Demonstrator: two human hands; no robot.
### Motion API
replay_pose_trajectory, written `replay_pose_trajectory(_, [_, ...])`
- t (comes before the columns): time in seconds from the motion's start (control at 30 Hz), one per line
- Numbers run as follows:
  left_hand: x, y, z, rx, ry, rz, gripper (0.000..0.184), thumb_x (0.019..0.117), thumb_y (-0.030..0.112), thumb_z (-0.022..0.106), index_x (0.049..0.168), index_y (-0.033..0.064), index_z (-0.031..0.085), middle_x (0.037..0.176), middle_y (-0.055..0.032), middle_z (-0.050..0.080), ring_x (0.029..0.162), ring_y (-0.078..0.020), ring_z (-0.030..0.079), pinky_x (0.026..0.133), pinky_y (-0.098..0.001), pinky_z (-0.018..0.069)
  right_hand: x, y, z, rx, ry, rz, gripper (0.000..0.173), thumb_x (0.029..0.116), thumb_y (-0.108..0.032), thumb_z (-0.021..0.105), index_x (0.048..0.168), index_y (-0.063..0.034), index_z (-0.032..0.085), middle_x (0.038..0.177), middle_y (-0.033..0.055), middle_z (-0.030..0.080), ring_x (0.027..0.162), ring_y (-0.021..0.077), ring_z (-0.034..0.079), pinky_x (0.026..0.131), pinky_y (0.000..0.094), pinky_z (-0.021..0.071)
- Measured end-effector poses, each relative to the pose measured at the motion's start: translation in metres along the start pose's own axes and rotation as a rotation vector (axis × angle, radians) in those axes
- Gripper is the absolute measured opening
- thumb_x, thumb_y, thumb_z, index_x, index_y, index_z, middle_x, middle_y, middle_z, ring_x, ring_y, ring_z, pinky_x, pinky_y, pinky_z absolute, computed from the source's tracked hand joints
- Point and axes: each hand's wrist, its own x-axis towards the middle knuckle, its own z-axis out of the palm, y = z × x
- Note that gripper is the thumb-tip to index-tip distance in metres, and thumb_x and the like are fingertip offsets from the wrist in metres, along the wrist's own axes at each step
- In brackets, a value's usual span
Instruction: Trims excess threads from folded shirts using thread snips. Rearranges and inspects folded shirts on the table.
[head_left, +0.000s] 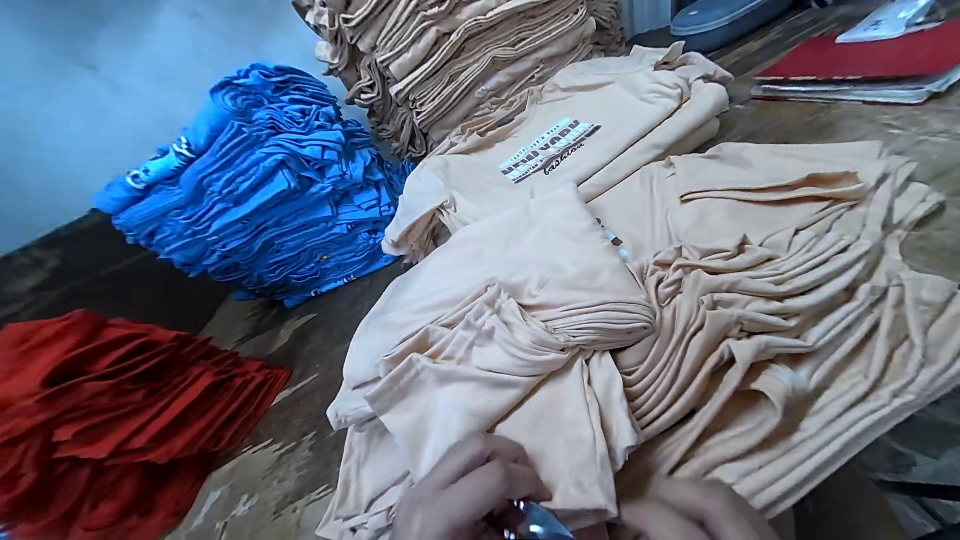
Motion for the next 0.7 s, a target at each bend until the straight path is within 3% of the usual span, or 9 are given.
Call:
replay_pose_trajectory(0.1, [0.008, -0.008, -0.002, -0.124, 0.060, 0.005, 0.007, 0.0965, 0.012, 0.068, 0.101, 0.0097, 0.072, 0.102, -0.0019, 0.074, 0.089, -0.0080, 0.067, 0.076, -0.0254, 0.0562, 0.027, -0.002, 0.023, 0.337, 0.121, 0.064, 0.021, 0.0929, -0.006, 0.072, 0.113, -0.0008, 0.068, 0.106, 0.0089, 0.073, 0.101, 0.0135, 0.070, 0.092, 0.0286, 0.0585])
replay_pose_trajectory(0.2, [0.016, -0.007, 0.000, -0.249, 0.142, -0.140, 0.016, 0.0959, 0.009, 0.069, 0.112, 0.0084, 0.067, 0.090, 0.0046, 0.070, 0.073, -0.0014, 0.064, 0.064, -0.0183, 0.0546, 0.046, 0.009, 0.031, 0.839, 0.119, 0.240, 0.035, 0.0962, 0.010, 0.059, 0.130, 0.0077, 0.054, 0.100, 0.0055, 0.076, 0.090, 0.0124, 0.074, 0.080, 0.0306, 0.0634])
replay_pose_trajectory(0.3, [0.024, -0.004, 0.008, -0.351, 0.182, -0.264, 0.029, 0.0976, 0.003, 0.064, 0.126, 0.0056, 0.057, 0.079, 0.0041, 0.067, 0.061, -0.0026, 0.058, 0.053, -0.0185, 0.0483, 0.050, 0.021, 0.035, 0.711, 0.098, 0.139, 0.041, 0.0964, -0.014, 0.071, 0.131, 0.0048, 0.059, 0.108, 0.0064, 0.068, 0.085, 0.0075, 0.065, 0.068, 0.0228, 0.0564])
replay_pose_trajectory(0.37, [0.027, -0.002, 0.011, -0.384, 0.212, -0.310, 0.031, 0.0977, 0.003, 0.063, 0.128, 0.0047, 0.057, 0.077, 0.0021, 0.067, 0.058, -0.0047, 0.058, 0.050, -0.0196, 0.0476, 0.048, 0.016, 0.037, 0.305, 0.121, -0.017, 0.053, 0.0884, -0.043, 0.080, 0.130, -0.0135, 0.067, 0.119, 0.0092, 0.063, 0.098, 0.0104, 0.062, 0.080, 0.0236, 0.0548])
replay_pose_trajectory(0.43, [0.029, -0.002, 0.012, -0.407, 0.219, -0.318, 0.032, 0.0974, 0.003, 0.064, 0.128, 0.0047, 0.057, 0.077, 0.0013, 0.067, 0.058, -0.0051, 0.058, 0.050, -0.0195, 0.0479, 0.044, 0.012, 0.041, -0.020, 0.160, -0.138, 0.046, 0.0908, -0.040, 0.074, 0.134, -0.0305, 0.064, 0.123, 0.0077, 0.062, 0.109, 0.0199, 0.058, 0.094, 0.0369, 0.0454])
replay_pose_trajectory(0.47, [0.029, -0.002, 0.012, -0.413, 0.219, -0.323, 0.031, 0.0973, 0.003, 0.064, 0.128, 0.0048, 0.057, 0.077, 0.0014, 0.067, 0.058, -0.0048, 0.058, 0.051, -0.0191, 0.0477, 0.041, 0.014, 0.041, -0.036, 0.188, -0.197, 0.035, 0.0919, -0.031, 0.074, 0.127, -0.0307, 0.070, 0.115, 0.0046, 0.066, 0.105, 0.0200, 0.060, 0.095, 0.0374, 0.0457])
replay_pose_trajectory(0.57, [0.028, 0.000, 0.009, -0.452, 0.204, -0.328, 0.032, 0.0962, 0.000, 0.065, 0.127, 0.0039, 0.057, 0.077, 0.0011, 0.068, 0.060, -0.0047, 0.059, 0.053, -0.0196, 0.0491, 0.023, 0.028, 0.027, 0.250, 0.207, -0.391, 0.013, 0.0938, -0.012, 0.072, 0.106, -0.0143, 0.076, 0.095, 0.0037, 0.067, 0.092, 0.0173, 0.060, 0.092, 0.0310, 0.0481])
replay_pose_trajectory(0.63, [0.026, -0.001, 0.009, -0.477, 0.193, -0.313, 0.031, 0.0958, 0.000, 0.066, 0.126, 0.0037, 0.058, 0.079, 0.0006, 0.069, 0.061, -0.0046, 0.060, 0.054, -0.0196, 0.0492, 0.020, 0.030, 0.024, 0.361, 0.232, -0.373, 0.006, 0.0948, -0.016, 0.070, 0.100, -0.0134, 0.071, 0.094, 0.0026, 0.060, 0.095, 0.0144, 0.056, 0.094, 0.0283, 0.0449])
replay_pose_trajectory(0.7, [0.025, -0.001, 0.010, -0.475, 0.186, -0.297, 0.028, 0.0957, 0.001, 0.066, 0.123, 0.0038, 0.060, 0.079, 0.0007, 0.068, 0.062, -0.0045, 0.060, 0.054, -0.0196, 0.0495, 0.023, 0.027, 0.029, 0.257, 0.227, -0.245, 0.020, 0.0922, -0.031, 0.077, 0.106, -0.0206, 0.067, 0.105, -0.0007, 0.059, 0.104, 0.0103, 0.058, 0.096, 0.0260, 0.0467])
